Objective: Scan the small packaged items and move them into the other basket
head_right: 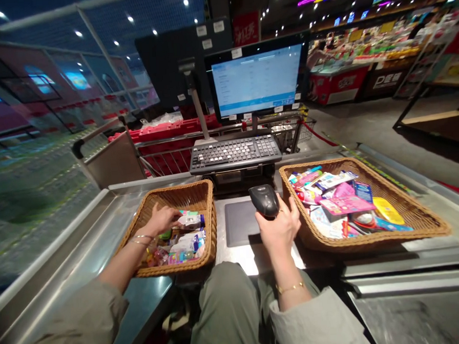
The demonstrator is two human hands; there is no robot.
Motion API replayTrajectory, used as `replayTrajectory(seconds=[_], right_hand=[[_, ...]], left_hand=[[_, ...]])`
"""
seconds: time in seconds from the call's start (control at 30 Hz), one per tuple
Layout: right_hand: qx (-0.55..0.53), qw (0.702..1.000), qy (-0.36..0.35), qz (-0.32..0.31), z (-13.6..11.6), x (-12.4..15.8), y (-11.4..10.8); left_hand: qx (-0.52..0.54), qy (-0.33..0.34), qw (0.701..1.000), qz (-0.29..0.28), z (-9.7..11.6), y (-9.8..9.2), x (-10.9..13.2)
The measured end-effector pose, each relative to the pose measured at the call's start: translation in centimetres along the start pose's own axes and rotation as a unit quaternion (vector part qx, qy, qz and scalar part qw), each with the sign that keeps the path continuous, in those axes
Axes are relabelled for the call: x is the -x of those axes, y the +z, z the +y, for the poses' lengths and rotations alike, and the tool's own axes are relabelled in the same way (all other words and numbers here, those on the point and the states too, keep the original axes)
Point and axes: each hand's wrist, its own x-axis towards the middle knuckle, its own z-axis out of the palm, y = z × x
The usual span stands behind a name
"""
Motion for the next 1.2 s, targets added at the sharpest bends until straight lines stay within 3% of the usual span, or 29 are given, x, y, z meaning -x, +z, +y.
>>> replayTrajectory(seconds=[0.2,0.43,0.57,0.83,1.2], right_hand=[[0.005,1.0,-0.006,-0.008,0.1,0.0,-0.1],[0.004,0.995,-0.098,-0.01,0.3,0.2,0.0],[0.036,0.986,-0.16,-0.014,0.3,0.4,0.1],[0.077,0.976,-0.204,-0.024,0.1,0.7,0.0],[0.079,0.971,-0.224,-0.007,0.0,0.7,-0.1]], left_hand=[[-0.004,-0.053,0.987,0.154,1.4,-2.5,1.3],[0.02,-0.072,0.938,0.339,4.9,-4.2,2.2],[0.035,-0.067,0.909,0.411,7.5,-5.2,2.2],[0.079,-0.06,0.874,0.476,12.3,-6.4,0.7],[0.094,-0.023,0.87,0.483,16.4,-6.9,-0.6]])
